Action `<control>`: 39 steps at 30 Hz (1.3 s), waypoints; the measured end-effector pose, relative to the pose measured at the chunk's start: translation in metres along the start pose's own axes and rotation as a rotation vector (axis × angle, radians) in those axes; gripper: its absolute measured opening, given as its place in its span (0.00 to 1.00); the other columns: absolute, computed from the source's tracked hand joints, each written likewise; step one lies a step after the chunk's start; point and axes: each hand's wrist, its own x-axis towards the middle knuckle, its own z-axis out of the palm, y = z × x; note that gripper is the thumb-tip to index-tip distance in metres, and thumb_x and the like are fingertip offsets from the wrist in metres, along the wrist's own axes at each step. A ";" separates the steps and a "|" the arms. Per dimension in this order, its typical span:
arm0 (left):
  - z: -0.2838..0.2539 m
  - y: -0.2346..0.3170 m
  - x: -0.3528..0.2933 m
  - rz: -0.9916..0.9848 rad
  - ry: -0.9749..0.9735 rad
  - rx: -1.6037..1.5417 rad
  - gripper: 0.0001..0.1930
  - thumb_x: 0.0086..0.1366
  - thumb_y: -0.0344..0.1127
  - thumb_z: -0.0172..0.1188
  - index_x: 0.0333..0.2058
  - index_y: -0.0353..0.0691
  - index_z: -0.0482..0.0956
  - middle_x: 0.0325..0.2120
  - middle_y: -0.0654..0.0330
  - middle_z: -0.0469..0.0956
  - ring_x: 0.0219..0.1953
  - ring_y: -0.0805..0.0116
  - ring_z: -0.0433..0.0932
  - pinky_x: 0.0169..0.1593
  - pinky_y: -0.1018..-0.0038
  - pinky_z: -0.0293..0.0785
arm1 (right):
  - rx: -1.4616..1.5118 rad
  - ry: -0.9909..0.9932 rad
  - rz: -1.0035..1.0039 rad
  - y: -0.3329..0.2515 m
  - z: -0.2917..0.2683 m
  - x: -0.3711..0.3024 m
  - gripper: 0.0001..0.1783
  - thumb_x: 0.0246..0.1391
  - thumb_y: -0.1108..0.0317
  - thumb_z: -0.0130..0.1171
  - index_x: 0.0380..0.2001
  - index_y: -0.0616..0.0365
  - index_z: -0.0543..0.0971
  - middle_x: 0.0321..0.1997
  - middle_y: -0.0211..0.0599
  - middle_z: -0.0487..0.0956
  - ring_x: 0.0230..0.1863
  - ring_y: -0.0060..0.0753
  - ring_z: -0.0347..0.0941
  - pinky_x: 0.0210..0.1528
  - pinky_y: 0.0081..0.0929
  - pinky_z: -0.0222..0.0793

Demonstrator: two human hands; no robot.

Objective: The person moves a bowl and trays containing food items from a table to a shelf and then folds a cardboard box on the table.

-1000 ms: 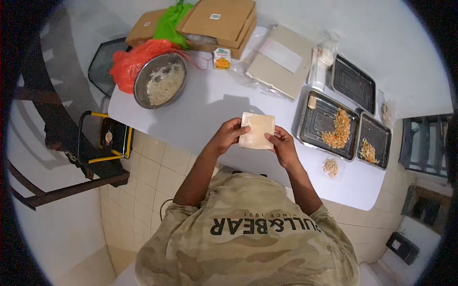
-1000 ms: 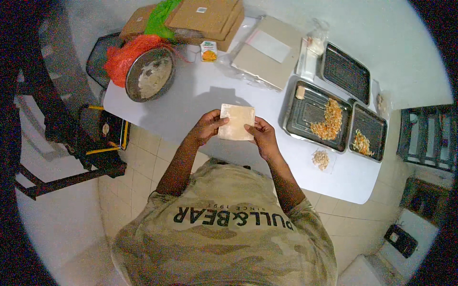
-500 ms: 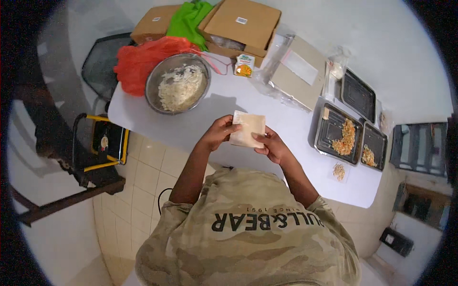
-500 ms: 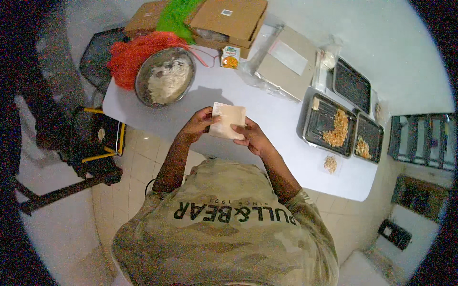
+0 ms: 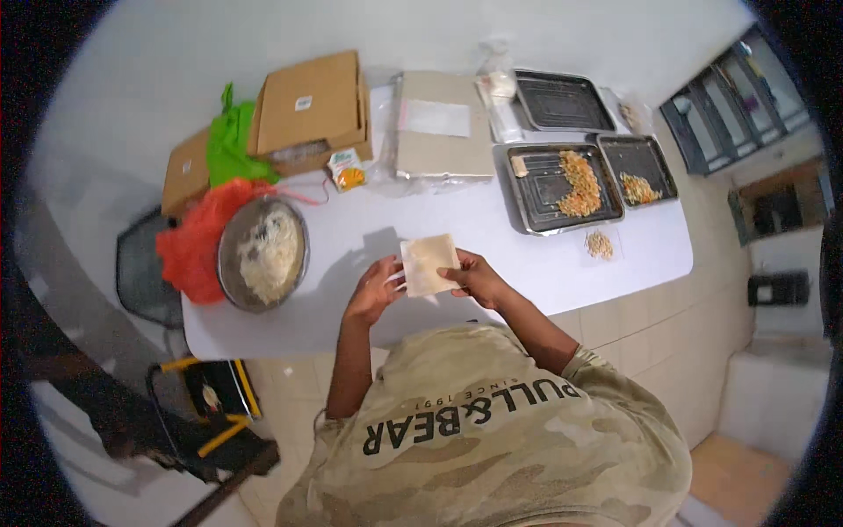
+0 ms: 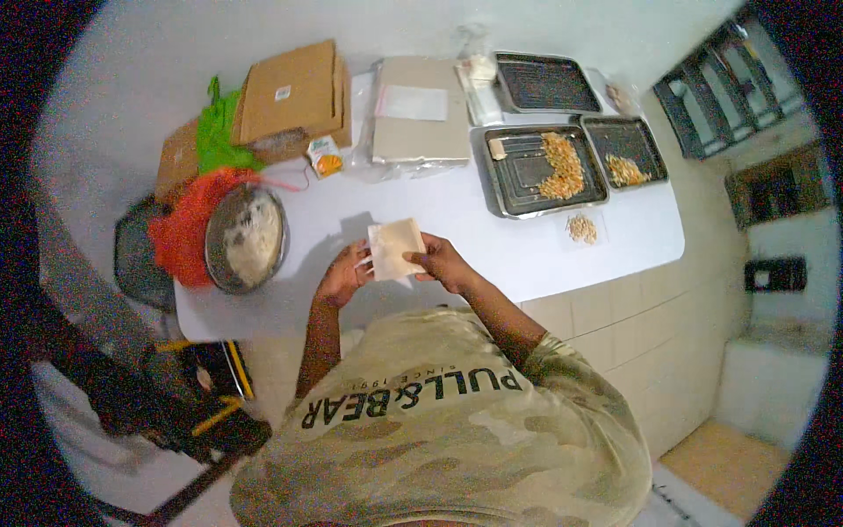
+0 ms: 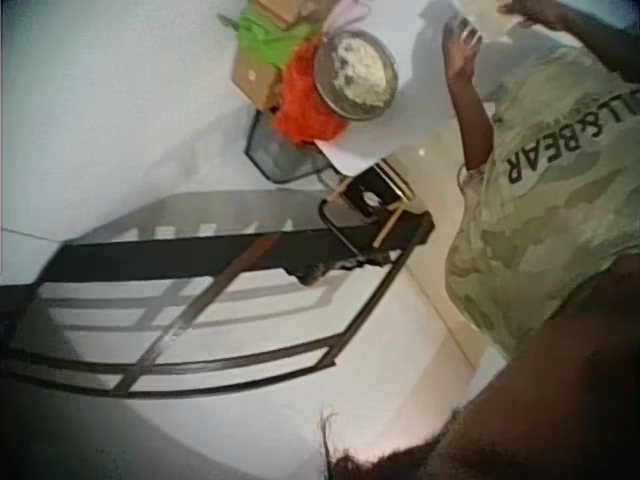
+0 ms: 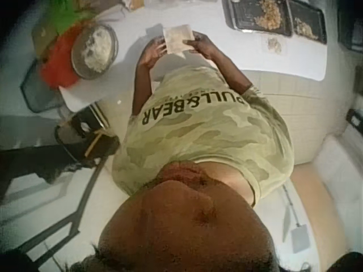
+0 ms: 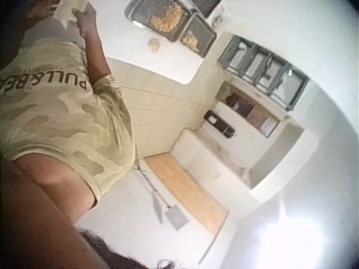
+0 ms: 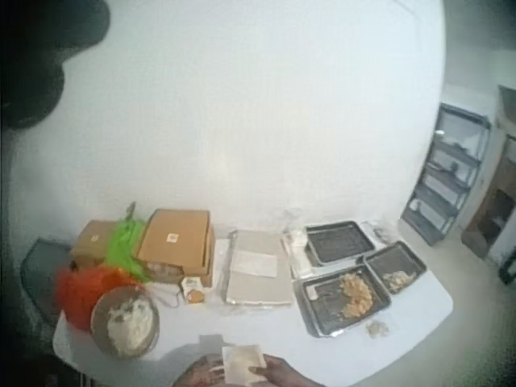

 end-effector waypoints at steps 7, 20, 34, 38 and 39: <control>-0.079 -0.002 -0.021 0.399 0.529 -0.623 0.37 0.48 0.51 0.56 0.51 0.38 0.52 0.45 0.53 0.60 0.46 0.59 0.62 0.48 0.63 0.60 | 0.175 0.162 -0.085 0.021 -0.080 -0.039 0.24 0.44 0.68 0.54 0.48 0.50 0.64 0.36 0.31 0.72 0.33 0.21 0.67 0.28 0.19 0.66; -0.045 0.028 0.029 0.509 0.767 -0.634 0.31 0.46 0.55 0.55 0.42 0.39 0.63 0.32 0.52 0.67 0.29 0.59 0.69 0.33 0.67 0.69 | 0.536 0.411 -0.228 0.040 -0.176 -0.096 0.24 0.44 0.68 0.55 0.47 0.48 0.64 0.31 0.26 0.72 0.28 0.19 0.68 0.24 0.16 0.66; 0.071 -0.060 0.115 0.366 0.530 -0.687 0.33 0.51 0.57 0.45 0.41 0.27 0.65 0.31 0.51 0.70 0.34 0.60 0.68 0.39 0.66 0.66 | 0.469 0.527 -0.198 0.027 -0.358 -0.145 0.19 0.45 0.64 0.55 0.43 0.46 0.68 0.32 0.21 0.72 0.28 0.13 0.65 0.25 0.13 0.63; 0.152 -0.125 0.176 0.308 0.404 -0.756 0.28 0.53 0.54 0.46 0.41 0.31 0.66 0.32 0.52 0.71 0.34 0.62 0.68 0.40 0.67 0.65 | 0.395 0.474 -0.181 -0.005 -0.437 -0.143 0.20 0.45 0.65 0.54 0.44 0.49 0.67 0.33 0.22 0.71 0.29 0.13 0.66 0.24 0.13 0.63; 0.184 -0.142 0.188 0.247 0.321 -0.773 0.27 0.54 0.53 0.46 0.41 0.32 0.67 0.33 0.52 0.71 0.33 0.62 0.68 0.40 0.67 0.65 | 0.335 0.453 -0.181 -0.012 -0.464 -0.140 0.20 0.45 0.66 0.54 0.44 0.52 0.66 0.33 0.24 0.72 0.30 0.15 0.66 0.26 0.14 0.64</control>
